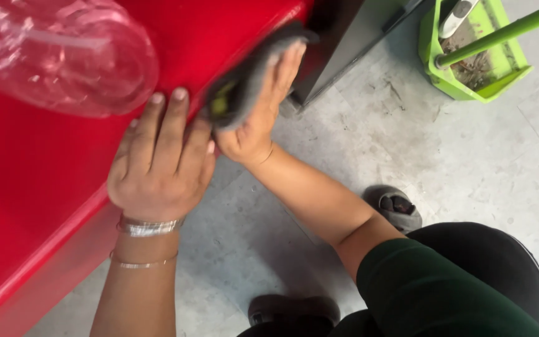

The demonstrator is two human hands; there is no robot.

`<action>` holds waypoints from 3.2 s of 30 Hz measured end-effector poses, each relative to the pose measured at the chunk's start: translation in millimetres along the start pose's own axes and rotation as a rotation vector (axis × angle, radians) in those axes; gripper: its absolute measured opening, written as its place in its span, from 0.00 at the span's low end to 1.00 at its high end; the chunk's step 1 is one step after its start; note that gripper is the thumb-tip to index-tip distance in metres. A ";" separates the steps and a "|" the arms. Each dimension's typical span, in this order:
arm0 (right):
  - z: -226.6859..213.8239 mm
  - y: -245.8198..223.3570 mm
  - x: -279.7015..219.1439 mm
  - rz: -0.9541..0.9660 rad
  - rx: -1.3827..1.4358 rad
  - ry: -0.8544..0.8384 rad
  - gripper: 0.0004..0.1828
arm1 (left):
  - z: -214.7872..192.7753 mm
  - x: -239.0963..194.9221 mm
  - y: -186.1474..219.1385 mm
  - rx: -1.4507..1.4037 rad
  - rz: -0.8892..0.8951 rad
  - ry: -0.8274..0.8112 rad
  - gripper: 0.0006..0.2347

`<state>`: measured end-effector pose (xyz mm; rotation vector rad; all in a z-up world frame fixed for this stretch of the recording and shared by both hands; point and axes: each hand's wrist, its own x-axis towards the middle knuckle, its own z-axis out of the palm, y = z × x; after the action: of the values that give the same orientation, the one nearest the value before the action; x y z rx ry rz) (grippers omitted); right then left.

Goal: The person wipes a red surface with a cloth, repeatedly spraying it with a spray bottle and scrubbing different areas. The person moves along the surface, cleaning edges and corners while maintaining contact with the cloth.

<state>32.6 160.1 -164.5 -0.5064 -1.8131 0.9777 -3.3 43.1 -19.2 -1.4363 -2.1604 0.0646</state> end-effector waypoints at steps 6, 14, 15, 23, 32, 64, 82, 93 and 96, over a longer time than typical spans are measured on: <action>16.8 44.4 -2.4 -0.161 -0.059 0.140 0.46 | 6.5 -5.2 -2.3 -0.032 0.012 -0.055 0.13; 33.6 115.4 -79.1 0.024 -0.122 0.037 0.43 | 11.4 -8.3 -2.9 -0.092 -0.006 -0.045 0.17; 35.4 120.5 -84.6 0.055 -0.100 0.034 0.43 | 12.5 -8.1 -2.9 -0.092 -0.008 -0.038 0.17; 63.7 169.0 -166.2 0.329 -0.061 -0.042 0.35 | 12.0 -6.1 -4.0 -0.044 0.008 -0.010 0.17; 65.8 165.4 -104.4 1.428 1.067 0.594 0.35 | 10.2 -10.1 -2.1 0.002 0.012 0.004 0.18; 46.3 111.6 -98.3 0.188 0.069 0.088 0.50 | 12.7 -11.3 -5.0 -0.048 0.019 -0.030 0.24; 63.7 94.5 -92.6 1.385 0.850 0.370 0.39 | 8.2 -14.7 -4.9 -0.049 -0.010 0.016 0.21; 62.0 -51.5 -125.5 0.425 0.420 -0.142 0.31 | -0.6 -15.1 -6.8 -0.245 -0.069 0.000 0.23; 57.0 -50.1 -134.4 0.262 0.329 -0.214 0.31 | -10.4 -13.2 -5.2 -0.394 -0.142 -0.034 0.24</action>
<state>44.2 13.4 -211.0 -0.4529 -1.7496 1.5287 0.9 26.9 -14.0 -1.4872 -2.3897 -0.4122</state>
